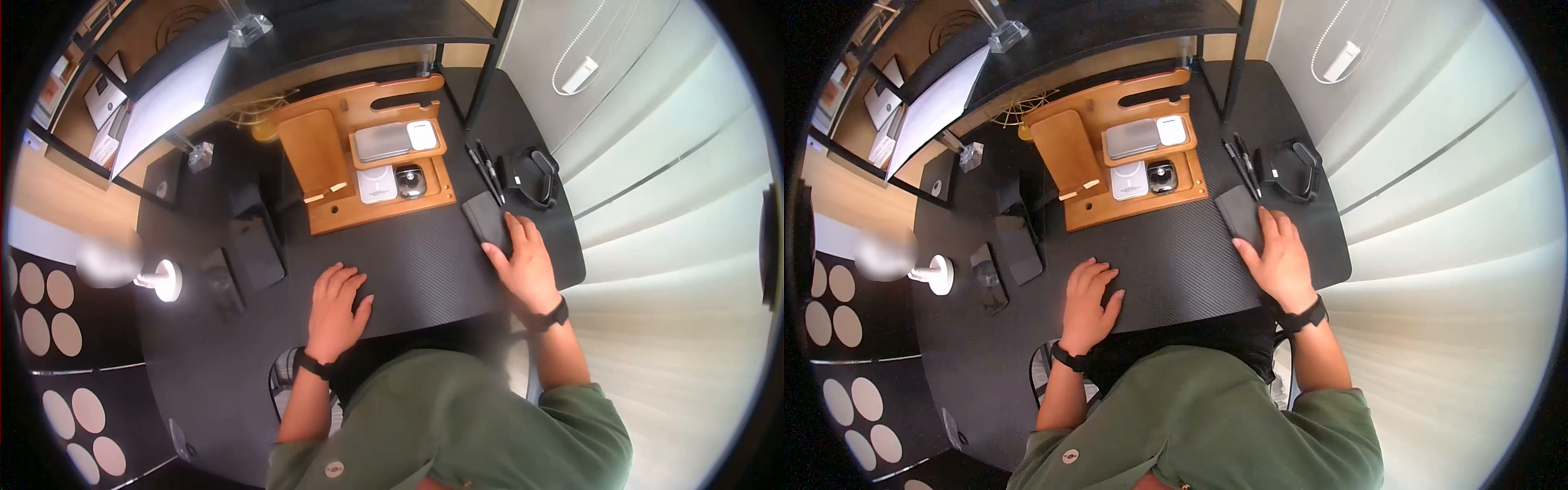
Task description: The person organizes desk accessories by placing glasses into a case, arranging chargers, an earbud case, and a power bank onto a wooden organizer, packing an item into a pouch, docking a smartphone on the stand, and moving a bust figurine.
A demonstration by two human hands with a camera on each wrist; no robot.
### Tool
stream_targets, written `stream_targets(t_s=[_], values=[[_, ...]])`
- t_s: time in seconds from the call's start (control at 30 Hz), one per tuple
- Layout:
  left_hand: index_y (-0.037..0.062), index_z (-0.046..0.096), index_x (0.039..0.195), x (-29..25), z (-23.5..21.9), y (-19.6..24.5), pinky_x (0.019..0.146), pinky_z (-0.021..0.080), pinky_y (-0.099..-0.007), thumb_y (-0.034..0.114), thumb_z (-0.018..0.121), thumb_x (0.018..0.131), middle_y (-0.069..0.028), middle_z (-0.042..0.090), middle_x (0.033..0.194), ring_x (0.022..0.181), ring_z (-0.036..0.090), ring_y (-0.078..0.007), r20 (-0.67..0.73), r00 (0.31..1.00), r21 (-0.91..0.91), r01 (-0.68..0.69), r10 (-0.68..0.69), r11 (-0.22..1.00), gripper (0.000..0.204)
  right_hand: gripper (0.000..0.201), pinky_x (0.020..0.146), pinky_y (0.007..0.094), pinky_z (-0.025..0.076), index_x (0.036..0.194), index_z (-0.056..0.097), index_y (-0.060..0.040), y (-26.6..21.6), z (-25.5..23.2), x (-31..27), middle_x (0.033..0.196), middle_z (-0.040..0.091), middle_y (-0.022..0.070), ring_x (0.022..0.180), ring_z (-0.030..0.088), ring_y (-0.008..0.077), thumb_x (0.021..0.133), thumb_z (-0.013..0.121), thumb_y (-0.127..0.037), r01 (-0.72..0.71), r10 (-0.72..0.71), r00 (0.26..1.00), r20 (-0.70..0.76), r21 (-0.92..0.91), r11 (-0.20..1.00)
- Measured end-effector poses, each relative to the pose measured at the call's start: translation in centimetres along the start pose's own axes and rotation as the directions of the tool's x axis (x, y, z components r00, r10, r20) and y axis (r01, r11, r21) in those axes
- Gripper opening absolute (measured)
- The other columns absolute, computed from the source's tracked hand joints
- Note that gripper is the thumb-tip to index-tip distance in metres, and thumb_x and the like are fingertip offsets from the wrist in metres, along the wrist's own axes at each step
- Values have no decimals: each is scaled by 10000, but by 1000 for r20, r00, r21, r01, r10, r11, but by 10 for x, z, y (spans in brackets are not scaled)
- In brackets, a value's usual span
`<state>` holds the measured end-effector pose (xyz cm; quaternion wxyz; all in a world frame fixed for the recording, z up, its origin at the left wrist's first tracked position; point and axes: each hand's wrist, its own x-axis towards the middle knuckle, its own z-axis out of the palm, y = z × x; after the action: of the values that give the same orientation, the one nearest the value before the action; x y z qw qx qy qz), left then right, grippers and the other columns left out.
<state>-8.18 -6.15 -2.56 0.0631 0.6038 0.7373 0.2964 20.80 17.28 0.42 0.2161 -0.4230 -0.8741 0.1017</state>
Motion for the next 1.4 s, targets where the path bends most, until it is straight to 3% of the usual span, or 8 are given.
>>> stream_targets(t_s=[0.1,0.17,0.3,0.67,0.83,1.07,1.2,1.4], values=[[51,735,1313,-2,1,-1,1216,446,-517,152,824,931,-134,665,1422,1462,539,-395,-12,1000,5,9,-9,1000,405,768,1111,481,545,1546,588,13,14,-19,-17,1543,584,247,1333,627,436,930,863,-353,-123,93,984,150,198,972],[52,736,1314,-2,3,-1,1216,447,-515,152,826,930,-133,666,1424,1463,539,-393,-19,1000,-4,7,-7,1000,406,819,1165,508,500,1576,575,-14,21,-35,-30,1637,517,234,1389,592,441,887,897,-318,144,-162,963,215,99,985],[38,739,1303,1,1,1,1221,439,-534,132,829,922,-157,669,1417,1450,549,-429,-12,1000,-16,13,-13,1000,402,806,1174,507,478,1578,586,-59,29,-35,-34,1651,504,211,1406,565,423,856,907,-222,200,-208,941,266,55,978],[42,729,1312,0,2,1,1210,448,-518,138,824,927,-142,665,1417,1460,542,-397,-8,1000,26,3,-3,1000,408,688,1226,498,443,1525,627,-52,17,6,37,1555,587,198,1470,525,397,904,856,-238,403,-387,914,124,-161,901],[30,627,1475,-1,5,-5,1237,433,-523,150,842,923,-221,577,1523,1480,515,-439,-32,999,-49,37,-38,998,605,665,1305,517,380,1516,631,-44,21,21,63,1576,582,207,1555,461,403,914,845,-229,450,-438,893,103,-226,864],[18,438,1662,18,-19,-20,1312,367,-505,158,817,969,-281,379,1706,1580,395,-497,-9,981,-48,194,-194,980,802,447,1310,527,375,1490,695,-116,21,36,87,1638,558,204,1558,473,419,1047,666,-174,516,-499,854,144,-122,848],[19,415,1676,37,-26,-37,1329,345,-499,185,805,990,-308,329,1748,1613,351,-500,-13,951,-30,307,-308,951,807,435,1311,525,379,1464,721,-117,19,43,89,1638,555,216,1560,470,426,1037,643,-143,508,-497,860,116,-100,856],[12,454,1661,52,-22,-59,1333,327,-496,206,799,1010,-305,411,1724,1626,353,-482,37,970,60,239,-241,969,762,468,1321,526,374,1465,729,-114,18,44,88,1646,542,238,1567,461,439,1016,599,-113,502,-485,863,141,-130,855]])
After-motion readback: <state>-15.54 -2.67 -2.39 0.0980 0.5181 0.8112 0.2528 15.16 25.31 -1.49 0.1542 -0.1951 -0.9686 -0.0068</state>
